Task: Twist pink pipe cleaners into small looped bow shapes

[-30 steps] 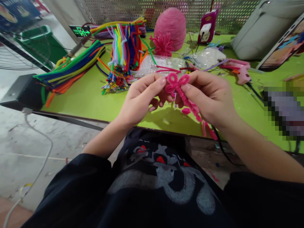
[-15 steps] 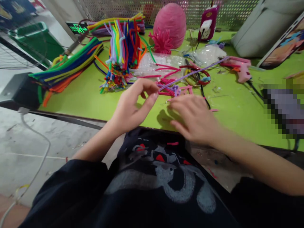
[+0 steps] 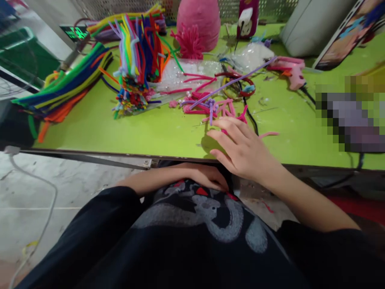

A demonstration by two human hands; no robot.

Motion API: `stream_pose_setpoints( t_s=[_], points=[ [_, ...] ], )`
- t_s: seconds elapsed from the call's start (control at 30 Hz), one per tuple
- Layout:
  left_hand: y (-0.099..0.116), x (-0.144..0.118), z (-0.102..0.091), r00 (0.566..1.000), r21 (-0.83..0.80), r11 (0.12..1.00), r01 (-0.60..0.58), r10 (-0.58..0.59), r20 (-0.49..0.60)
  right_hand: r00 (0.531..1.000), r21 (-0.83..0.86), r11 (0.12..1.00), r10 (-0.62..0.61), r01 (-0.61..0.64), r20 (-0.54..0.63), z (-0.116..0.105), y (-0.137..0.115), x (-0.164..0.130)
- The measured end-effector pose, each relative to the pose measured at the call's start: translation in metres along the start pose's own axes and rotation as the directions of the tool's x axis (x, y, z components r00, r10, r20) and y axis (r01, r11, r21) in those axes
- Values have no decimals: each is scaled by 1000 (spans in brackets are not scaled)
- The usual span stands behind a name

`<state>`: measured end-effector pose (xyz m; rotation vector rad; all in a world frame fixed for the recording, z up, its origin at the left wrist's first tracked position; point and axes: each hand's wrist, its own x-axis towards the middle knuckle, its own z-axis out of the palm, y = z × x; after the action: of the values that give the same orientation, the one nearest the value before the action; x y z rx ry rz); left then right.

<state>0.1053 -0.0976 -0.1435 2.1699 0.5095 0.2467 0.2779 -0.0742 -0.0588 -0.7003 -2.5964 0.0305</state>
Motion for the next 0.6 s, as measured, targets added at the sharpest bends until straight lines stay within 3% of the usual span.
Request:
stream_pose_setpoints(
  t_s=[0.07, 0.17, 0.23, 0.27, 0.33, 0.43, 0.47, 0.5, 0.53, 0.6],
  points=[
    [-7, -5, 5, 988, -2, 991, -132, 132, 86, 999, 27, 999, 26, -27, 18, -3, 1, 1],
    [-9, -18, 15, 967, 336, 921, -196, 239, -90, 998, 70, 996, 58, -60, 24, -6, 9, 4],
    [1, -25, 18, 908, 615, 779, -122, 338, -248, 999, 74, 997, 30, -33, 44, -5, 20, 5],
    [10, -29, 17, 882, 693, 715, -89, 380, -278, 998, 66, 998, -3, -1, 61, -4, 27, 5],
    [36, -36, 7, 825, 761, 633, -141, 500, -263, 992, 40, 996, -88, 84, 89, 1, 47, 8],
    [79, -46, -26, 770, 828, 530, -180, 600, -217, 988, -90, 984, -152, 154, 23, 5, 83, 18],
    [91, -48, -42, 793, 843, 522, -131, 566, -227, 985, -153, 975, -169, 163, -23, 2, 94, 25],
    [99, -48, -60, 751, 853, 504, -140, 615, -240, 978, -205, 964, -189, 167, -93, -4, 104, 34],
    [103, -48, -79, 732, 853, 513, -97, 618, -288, 972, -219, 967, -171, 133, -164, -12, 111, 44],
    [100, -42, -121, 777, 742, 668, 54, 439, -452, 961, -88, 995, -67, 45, -270, -34, 116, 66]
  ],
)
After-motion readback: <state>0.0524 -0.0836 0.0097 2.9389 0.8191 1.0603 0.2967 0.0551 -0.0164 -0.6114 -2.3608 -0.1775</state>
